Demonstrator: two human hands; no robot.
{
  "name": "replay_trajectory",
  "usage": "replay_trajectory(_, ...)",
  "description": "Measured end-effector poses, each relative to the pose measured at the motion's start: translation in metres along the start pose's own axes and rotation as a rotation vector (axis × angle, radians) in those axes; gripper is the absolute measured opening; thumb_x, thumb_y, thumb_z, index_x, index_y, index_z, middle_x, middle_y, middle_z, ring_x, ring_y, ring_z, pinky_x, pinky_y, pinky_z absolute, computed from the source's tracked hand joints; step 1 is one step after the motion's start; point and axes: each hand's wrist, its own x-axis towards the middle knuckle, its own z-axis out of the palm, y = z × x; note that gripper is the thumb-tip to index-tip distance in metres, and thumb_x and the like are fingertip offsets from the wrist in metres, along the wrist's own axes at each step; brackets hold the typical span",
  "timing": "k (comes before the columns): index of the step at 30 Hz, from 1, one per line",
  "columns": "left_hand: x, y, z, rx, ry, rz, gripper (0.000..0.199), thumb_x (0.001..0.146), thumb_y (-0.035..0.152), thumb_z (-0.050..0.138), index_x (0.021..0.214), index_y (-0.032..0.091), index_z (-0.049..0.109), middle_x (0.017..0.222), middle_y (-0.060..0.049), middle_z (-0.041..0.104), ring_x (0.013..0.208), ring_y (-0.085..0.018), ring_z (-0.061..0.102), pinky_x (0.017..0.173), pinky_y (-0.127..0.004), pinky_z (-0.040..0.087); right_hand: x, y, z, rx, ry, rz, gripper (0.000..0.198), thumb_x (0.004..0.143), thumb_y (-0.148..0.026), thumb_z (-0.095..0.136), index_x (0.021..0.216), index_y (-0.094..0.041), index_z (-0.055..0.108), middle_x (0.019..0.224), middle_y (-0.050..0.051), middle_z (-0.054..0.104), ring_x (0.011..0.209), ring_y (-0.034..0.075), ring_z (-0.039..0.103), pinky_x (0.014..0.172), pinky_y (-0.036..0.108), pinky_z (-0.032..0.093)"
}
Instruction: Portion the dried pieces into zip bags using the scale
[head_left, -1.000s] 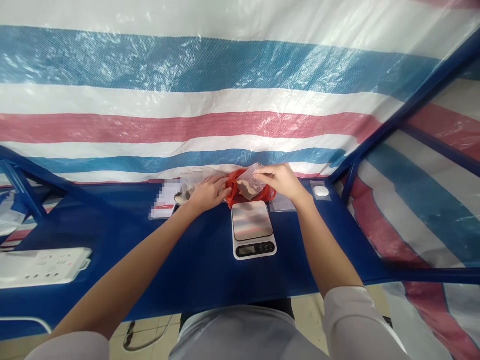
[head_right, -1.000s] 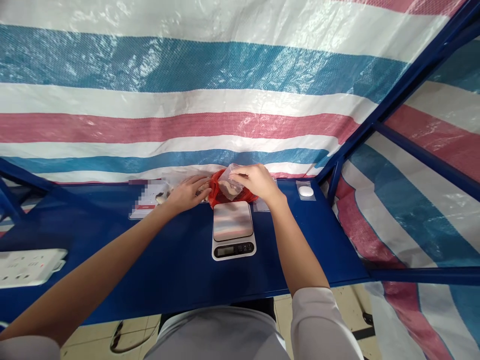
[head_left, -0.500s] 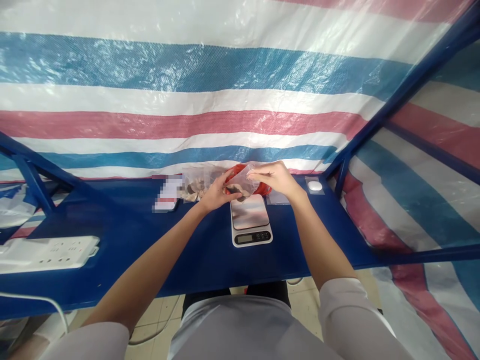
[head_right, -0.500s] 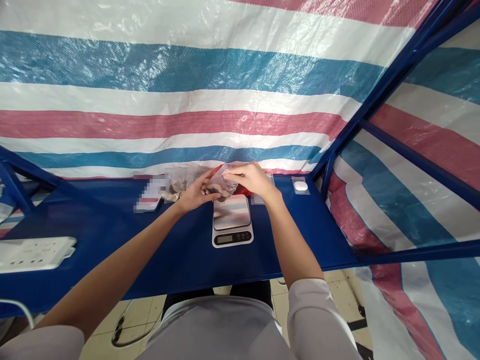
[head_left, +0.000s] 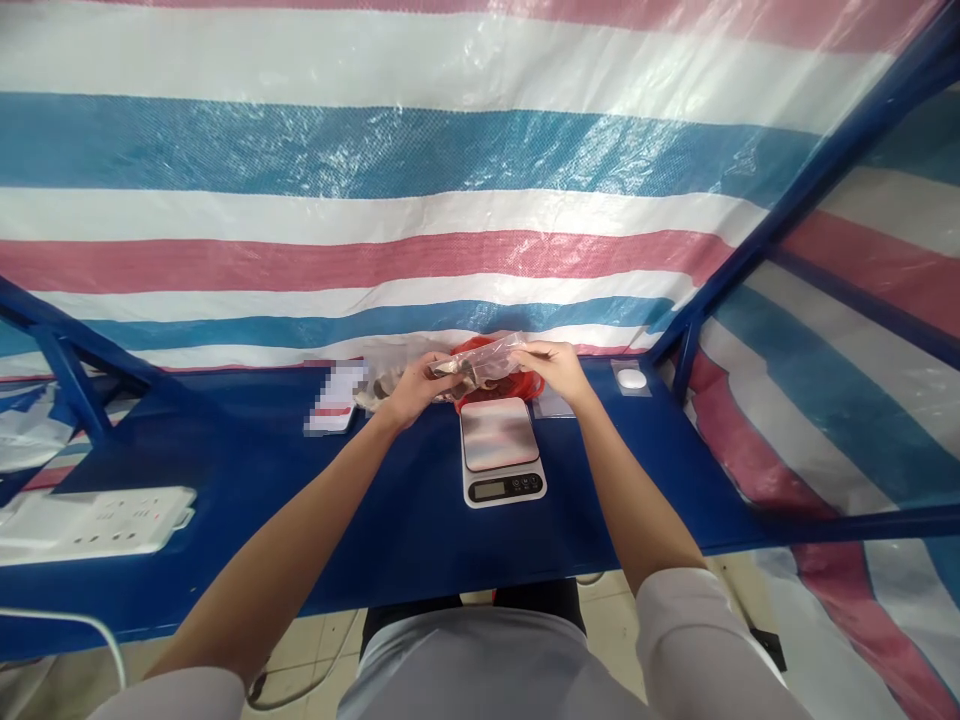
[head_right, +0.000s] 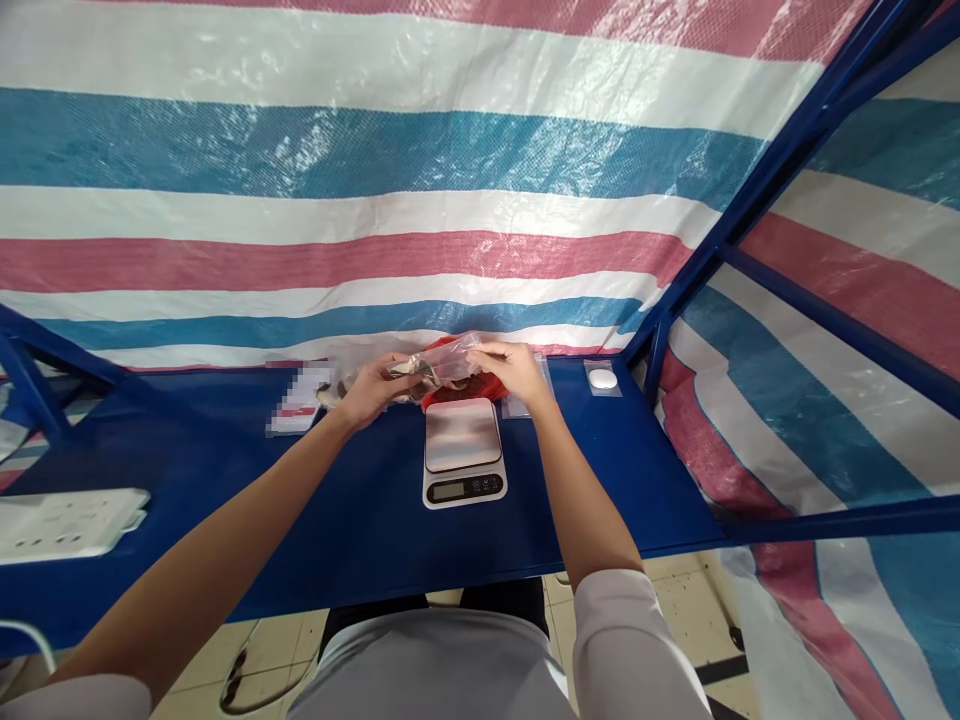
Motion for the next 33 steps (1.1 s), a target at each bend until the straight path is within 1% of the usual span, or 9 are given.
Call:
replay_trajectory(3, 0.012, 0.013, 0.0, 0.228, 0.043, 0.042, 0.057, 0.063, 0.053, 0.086, 0.102, 0.017, 0.066, 0.082, -0.004, 0.073, 0.071, -0.021, 0.068, 0.066, -0.033, 0.054, 0.004, 0.013, -0.002, 0.089, 0.05, 0.108, 0.037, 0.071, -0.053, 0.081, 0.089, -0.021, 0.082, 0.091, 0.003, 0.08, 0.083, 0.021, 0.074, 0.078, 0.034, 0.062)
replay_trajectory(5, 0.02, 0.023, 0.0, 0.426, 0.055, 0.107, 0.047, 0.069, 0.051, 0.08, 0.101, 0.018, 0.068, 0.083, -0.003, 0.073, 0.073, -0.021, 0.068, 0.064, -0.031, 0.052, 0.007, 0.021, -0.004, 0.141, 0.101, 0.165, 0.043, 0.068, -0.055, 0.082, 0.092, -0.02, 0.081, 0.096, 0.004, 0.08, 0.088, 0.022, 0.074, 0.077, 0.034, 0.063)
replay_trajectory(8, 0.03, 0.038, 0.001, 0.631, 0.041, 0.183, 0.034, 0.075, 0.043, 0.072, 0.1, 0.019, 0.07, 0.091, -0.004, 0.075, 0.082, -0.022, 0.068, 0.07, -0.029, 0.052, 0.012, 0.031, -0.006, 0.206, 0.213, 0.225, 0.052, 0.064, -0.057, 0.084, 0.099, -0.019, 0.078, 0.099, 0.006, 0.079, 0.088, 0.022, 0.075, 0.073, 0.032, 0.063)
replay_trajectory(11, 0.041, 0.048, 0.003, 0.77, 0.011, 0.177, 0.031, 0.076, 0.039, 0.068, 0.1, 0.02, 0.071, 0.092, -0.004, 0.076, 0.082, -0.023, 0.068, 0.071, -0.029, 0.051, 0.017, 0.04, -0.007, 0.241, 0.276, 0.253, 0.056, 0.064, -0.058, 0.083, 0.103, -0.019, 0.075, 0.09, 0.005, 0.079, 0.083, 0.021, 0.076, 0.071, 0.031, 0.062)
replay_trajectory(13, 0.05, 0.052, 0.005, 0.862, -0.013, 0.17, 0.029, 0.076, 0.037, 0.065, 0.1, 0.021, 0.072, 0.09, -0.004, 0.076, 0.08, -0.023, 0.068, 0.069, -0.029, 0.05, 0.02, 0.044, -0.006, 0.233, 0.269, 0.259, 0.056, 0.065, -0.058, 0.082, 0.105, -0.019, 0.074, 0.088, 0.005, 0.078, 0.081, 0.021, 0.075, 0.071, 0.032, 0.063)
replay_trajectory(17, 0.065, 0.06, 0.011, 1.004, -0.063, 0.16, 0.027, 0.078, 0.03, 0.06, 0.1, 0.021, 0.072, 0.081, -0.003, 0.074, 0.072, -0.02, 0.066, 0.066, -0.028, 0.045, 0.025, 0.047, -0.002, 0.192, 0.208, 0.253, 0.049, 0.07, -0.056, 0.079, 0.102, -0.019, 0.076, 0.097, 0.007, 0.079, 0.09, 0.024, 0.075, 0.074, 0.033, 0.063)
replay_trajectory(21, 0.075, 0.068, 0.012, 1.116, -0.128, 0.129, 0.028, 0.08, 0.03, 0.056, 0.102, 0.021, 0.072, 0.075, -0.003, 0.071, 0.066, -0.019, 0.062, 0.062, -0.027, 0.041, 0.029, 0.051, 0.005, 0.147, 0.152, 0.264, 0.04, 0.076, -0.053, 0.073, 0.098, -0.019, 0.078, 0.09, 0.007, 0.078, 0.087, 0.025, 0.075, 0.071, 0.034, 0.064)
replay_trajectory(27, 0.08, 0.075, 0.0, 1.276, -0.156, 0.069, 0.033, 0.077, 0.031, 0.055, 0.103, 0.021, 0.072, 0.077, -0.004, 0.071, 0.073, -0.023, 0.063, 0.066, -0.03, 0.041, 0.039, 0.063, 0.023, -0.038, 0.101, 0.248, 0.027, 0.084, -0.044, 0.065, 0.092, -0.022, 0.079, 0.085, 0.004, 0.078, 0.081, 0.021, 0.074, 0.069, 0.03, 0.061)
replay_trajectory(33, 0.08, 0.082, -0.015, 1.317, -0.179, 0.002, 0.033, 0.076, 0.032, 0.054, 0.102, 0.022, 0.073, 0.078, -0.005, 0.073, 0.076, -0.026, 0.066, 0.064, -0.031, 0.043, 0.046, 0.068, 0.045, -0.116, 0.112, 0.265, 0.022, 0.085, -0.037, 0.062, 0.085, -0.021, 0.078, 0.075, 0.001, 0.073, 0.064, 0.015, 0.065, 0.054, 0.023, 0.052)
